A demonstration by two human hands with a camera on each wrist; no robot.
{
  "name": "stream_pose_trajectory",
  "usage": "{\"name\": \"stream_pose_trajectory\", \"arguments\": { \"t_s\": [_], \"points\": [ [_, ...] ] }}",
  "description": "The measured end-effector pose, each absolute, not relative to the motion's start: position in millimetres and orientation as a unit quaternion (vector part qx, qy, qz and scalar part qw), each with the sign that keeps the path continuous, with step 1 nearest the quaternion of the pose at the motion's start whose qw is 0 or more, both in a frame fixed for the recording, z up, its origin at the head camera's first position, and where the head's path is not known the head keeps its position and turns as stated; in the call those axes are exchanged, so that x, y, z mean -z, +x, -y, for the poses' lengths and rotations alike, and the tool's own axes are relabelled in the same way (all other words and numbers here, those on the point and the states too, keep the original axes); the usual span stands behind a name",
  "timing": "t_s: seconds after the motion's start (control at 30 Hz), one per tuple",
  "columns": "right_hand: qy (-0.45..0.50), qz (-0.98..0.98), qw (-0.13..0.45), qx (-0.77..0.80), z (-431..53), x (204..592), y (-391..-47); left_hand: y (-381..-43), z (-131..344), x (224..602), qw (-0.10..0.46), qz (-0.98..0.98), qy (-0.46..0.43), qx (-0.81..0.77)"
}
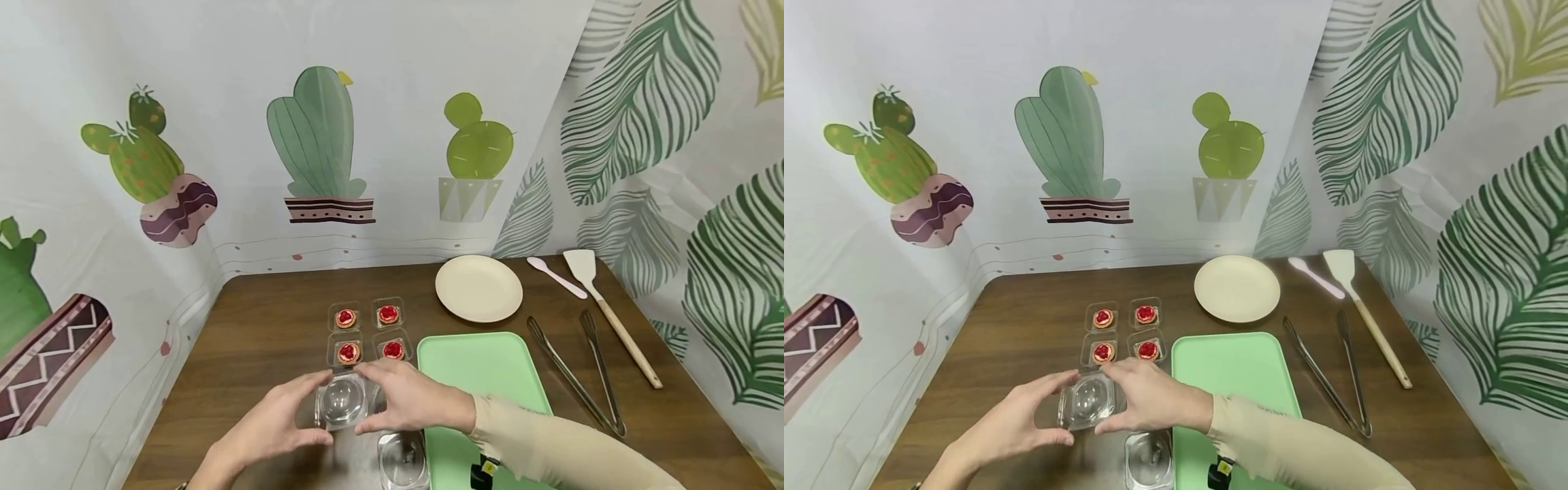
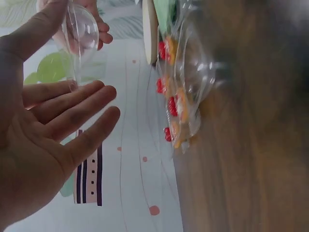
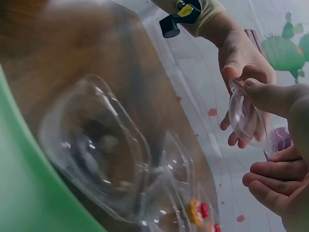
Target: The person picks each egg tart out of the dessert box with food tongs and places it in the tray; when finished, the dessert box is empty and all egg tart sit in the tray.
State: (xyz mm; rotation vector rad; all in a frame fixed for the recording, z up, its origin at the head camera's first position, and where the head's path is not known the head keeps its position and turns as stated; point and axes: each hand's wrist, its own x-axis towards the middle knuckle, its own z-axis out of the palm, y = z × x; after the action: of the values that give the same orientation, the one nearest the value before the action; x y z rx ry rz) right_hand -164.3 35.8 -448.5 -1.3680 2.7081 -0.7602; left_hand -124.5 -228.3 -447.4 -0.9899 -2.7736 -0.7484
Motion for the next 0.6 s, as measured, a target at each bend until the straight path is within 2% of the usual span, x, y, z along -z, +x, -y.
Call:
{"name": "stream_pose_trajectory", "arguments": {
  "t_s": [0.23,0.47,0.6],
  "points": [
    [-0.462,-0.861,-0.011,0.211,-38.2,461.5,-148.9,-104.9,223.9,453.9,0.053,0.918,-0.324,0.222],
    [-0.501,-0.850,-0.068,0.148,-36.1,472.1,-139.6,-91.3,222.3,460.0,0.042,0.924,-0.322,0.200],
    [-0.510,-0.848,-0.070,0.127,-33.0,479.3,-132.6,-85.8,221.5,466.3,0.044,0.925,-0.331,0.179]
  ]
}}
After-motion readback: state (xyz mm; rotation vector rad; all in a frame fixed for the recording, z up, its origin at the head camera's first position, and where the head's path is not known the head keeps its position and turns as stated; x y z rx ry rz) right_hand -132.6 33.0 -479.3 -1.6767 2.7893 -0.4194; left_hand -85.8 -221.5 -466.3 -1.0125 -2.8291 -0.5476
